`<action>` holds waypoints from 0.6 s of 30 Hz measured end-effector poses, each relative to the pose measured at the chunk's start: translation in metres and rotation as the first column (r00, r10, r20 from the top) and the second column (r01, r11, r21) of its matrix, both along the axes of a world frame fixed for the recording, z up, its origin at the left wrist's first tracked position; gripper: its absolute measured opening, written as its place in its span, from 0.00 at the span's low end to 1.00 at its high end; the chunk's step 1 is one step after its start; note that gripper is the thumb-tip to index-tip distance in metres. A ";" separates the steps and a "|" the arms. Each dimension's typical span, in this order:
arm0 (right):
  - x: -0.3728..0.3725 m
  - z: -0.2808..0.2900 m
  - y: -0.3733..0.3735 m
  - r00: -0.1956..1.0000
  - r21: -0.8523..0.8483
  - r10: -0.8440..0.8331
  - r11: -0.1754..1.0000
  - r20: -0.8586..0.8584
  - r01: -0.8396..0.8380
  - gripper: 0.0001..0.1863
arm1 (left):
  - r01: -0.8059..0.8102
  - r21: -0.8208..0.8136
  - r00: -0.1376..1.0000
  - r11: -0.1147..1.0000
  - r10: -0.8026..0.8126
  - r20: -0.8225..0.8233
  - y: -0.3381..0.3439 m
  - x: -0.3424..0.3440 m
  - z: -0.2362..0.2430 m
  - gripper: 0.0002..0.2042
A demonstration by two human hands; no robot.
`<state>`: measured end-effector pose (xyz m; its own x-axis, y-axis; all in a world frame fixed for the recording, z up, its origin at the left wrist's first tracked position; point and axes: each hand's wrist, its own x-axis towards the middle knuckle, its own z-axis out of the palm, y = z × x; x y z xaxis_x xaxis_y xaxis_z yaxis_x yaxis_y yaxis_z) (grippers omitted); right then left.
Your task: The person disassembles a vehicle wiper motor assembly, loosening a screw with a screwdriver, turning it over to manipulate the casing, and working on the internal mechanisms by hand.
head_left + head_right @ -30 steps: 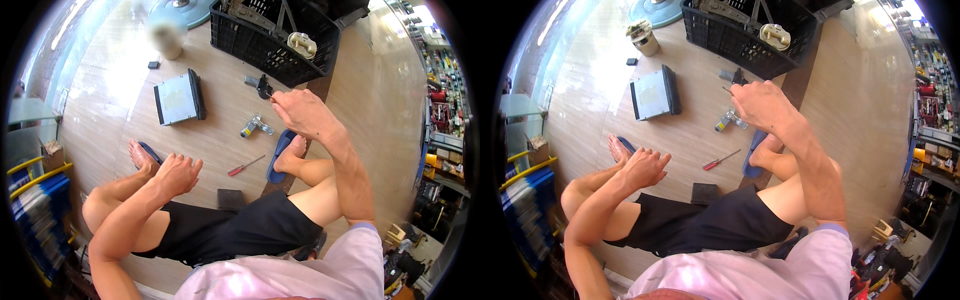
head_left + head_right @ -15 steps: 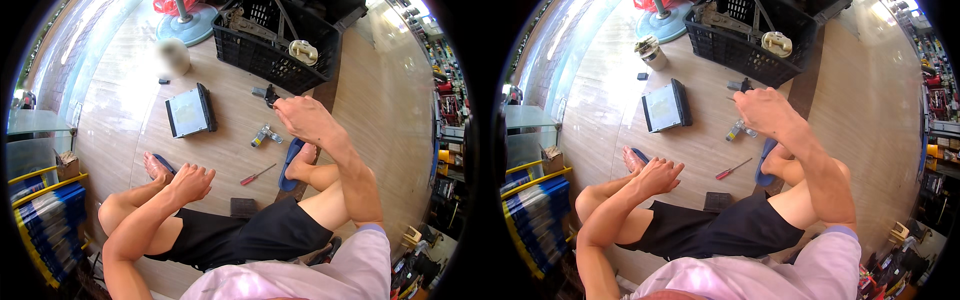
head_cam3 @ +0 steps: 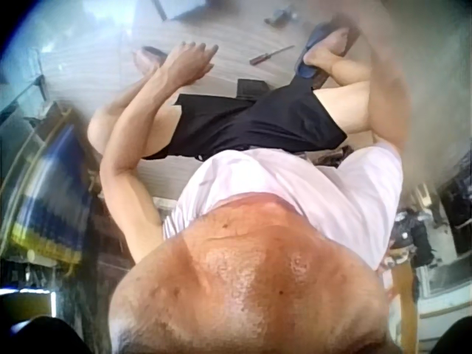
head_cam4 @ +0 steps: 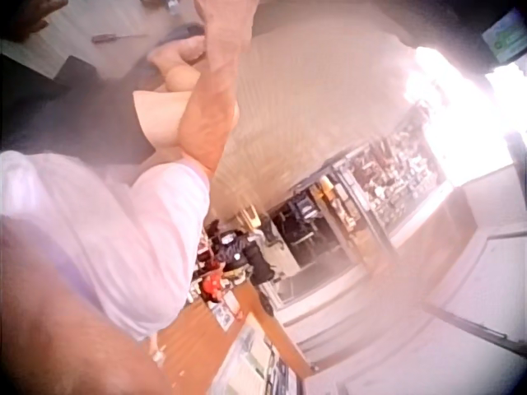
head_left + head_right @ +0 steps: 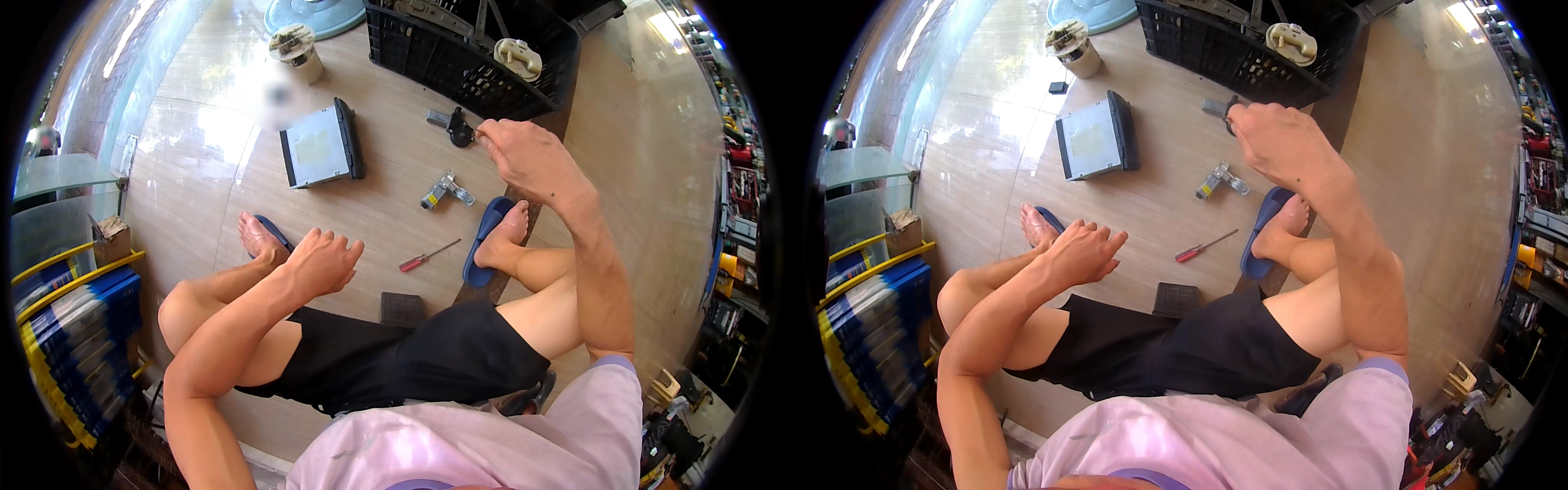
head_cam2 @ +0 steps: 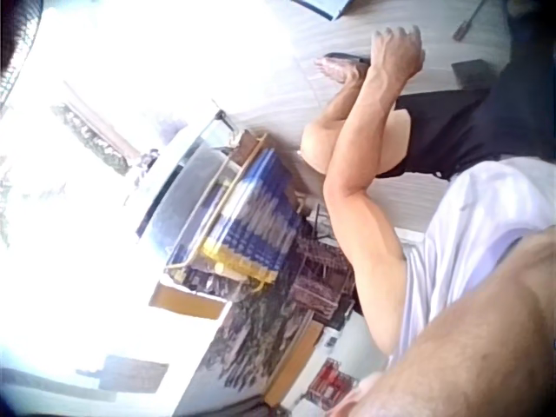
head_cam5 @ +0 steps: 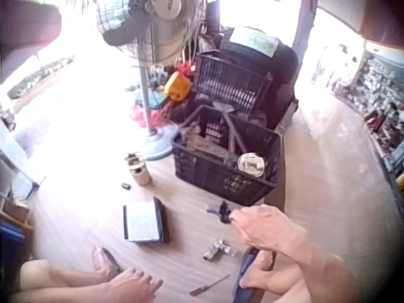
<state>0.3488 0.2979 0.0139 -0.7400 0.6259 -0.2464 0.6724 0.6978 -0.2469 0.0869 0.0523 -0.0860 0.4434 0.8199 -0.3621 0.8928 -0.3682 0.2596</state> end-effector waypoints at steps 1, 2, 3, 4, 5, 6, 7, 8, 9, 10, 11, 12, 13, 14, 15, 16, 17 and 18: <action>-0.001 0.002 -0.001 1.000 -0.006 -0.028 1.000 0.010 0.028 0.12 | 0.003 -0.004 1.000 1.000 -0.003 -0.006 -0.002 0.000 0.000 0.14; 0.000 0.004 -0.001 0.998 -0.007 -0.060 0.998 0.022 0.060 0.12 | 0.010 -0.004 1.000 1.000 -0.010 -0.010 -0.002 0.000 -0.001 0.14; 0.001 0.003 0.000 0.998 -0.015 -0.058 0.998 0.027 0.058 0.12 | 0.008 -0.011 1.000 1.000 -0.008 -0.006 -0.002 0.000 -0.001 0.14; 0.003 0.002 0.003 0.997 -0.008 -0.072 0.997 -0.001 0.071 0.12 | 0.013 -0.004 1.000 1.000 -0.013 -0.013 -0.003 0.000 -0.002 0.14; 0.006 0.002 0.005 0.996 0.003 -0.087 0.996 -0.029 0.087 0.12 | 0.020 0.007 1.000 1.000 -0.020 -0.020 -0.003 0.000 -0.001 0.13; 0.010 0.001 0.009 0.996 0.000 -0.086 0.996 -0.024 0.086 0.12 | 0.019 0.003 1.000 1.000 -0.019 -0.016 -0.003 0.000 0.000 0.13; 0.013 -0.001 0.013 0.996 0.040 -0.081 0.996 -0.049 0.083 0.12 | 0.024 0.016 1.000 1.000 -0.024 -0.019 -0.003 0.000 0.001 0.13; 0.016 -0.004 0.017 0.995 0.077 -0.075 0.994 -0.072 0.080 0.12 | 0.030 0.024 0.999 0.999 -0.029 -0.022 -0.003 0.000 0.000 0.14; 0.017 -0.004 0.020 0.995 0.070 -0.074 0.994 -0.067 0.079 0.12 | 0.028 0.017 0.999 0.999 -0.028 -0.017 -0.003 0.000 0.000 0.14; 0.018 0.000 0.023 0.993 0.051 -0.107 0.993 -0.055 0.110 0.13 | 0.021 0.014 1.000 1.000 -0.020 -0.015 -0.003 0.000 0.000 0.14; 0.018 0.001 0.025 0.989 0.036 -0.139 0.989 -0.046 0.141 0.13 | 0.012 0.014 1.000 1.000 -0.012 -0.015 -0.001 0.000 0.002 0.14; 0.018 -0.001 0.026 0.990 0.035 -0.137 0.990 -0.045 0.139 0.13 | 0.010 0.012 1.000 1.000 -0.010 -0.014 0.001 0.001 0.004 0.14; 0.018 -0.002 0.027 0.989 0.022 -0.140 0.990 -0.037 0.141 0.14 | 0.003 -0.088 0.999 0.996 -0.007 -0.054 0.003 0.002 0.008 0.18; 0.018 -0.003 0.028 0.989 0.012 -0.144 0.989 -0.031 0.144 0.16 | -0.008 -0.184 0.995 0.983 -0.009 -0.095 0.005 0.003 0.010 0.23; 0.018 -0.006 0.029 0.989 0.017 -0.143 0.990 -0.032 0.143 0.16 | -0.010 -0.179 0.995 0.984 -0.008 -0.095 0.004 0.002 0.008 0.23; 0.018 -0.010 0.028 0.987 0.001 -0.161 0.987 -0.021 0.161 0.14 | 0.000 -0.093 0.998 0.996 -0.006 -0.064 0.000 0.002 0.005 0.19; 0.019 -0.012 0.028 0.984 -0.018 -0.178 0.984 -0.008 0.178 0.13 | 0.008 -0.008 0.999 1.000 -0.008 -0.031 -0.003 0.003 0.005 0.15; 0.019 -0.012 0.028 0.984 -0.015 -0.178 0.984 -0.007 0.178 0.13 | 0.008 -0.005 1.000 1.000 -0.008 -0.030 -0.003 0.002 0.004 0.15</action>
<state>0.3678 0.3258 0.0020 -0.6191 0.7442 -0.2507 0.7835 0.5633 -0.2624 0.0893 0.0492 -0.0819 0.4386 0.8145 -0.3797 0.8974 -0.3738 0.2345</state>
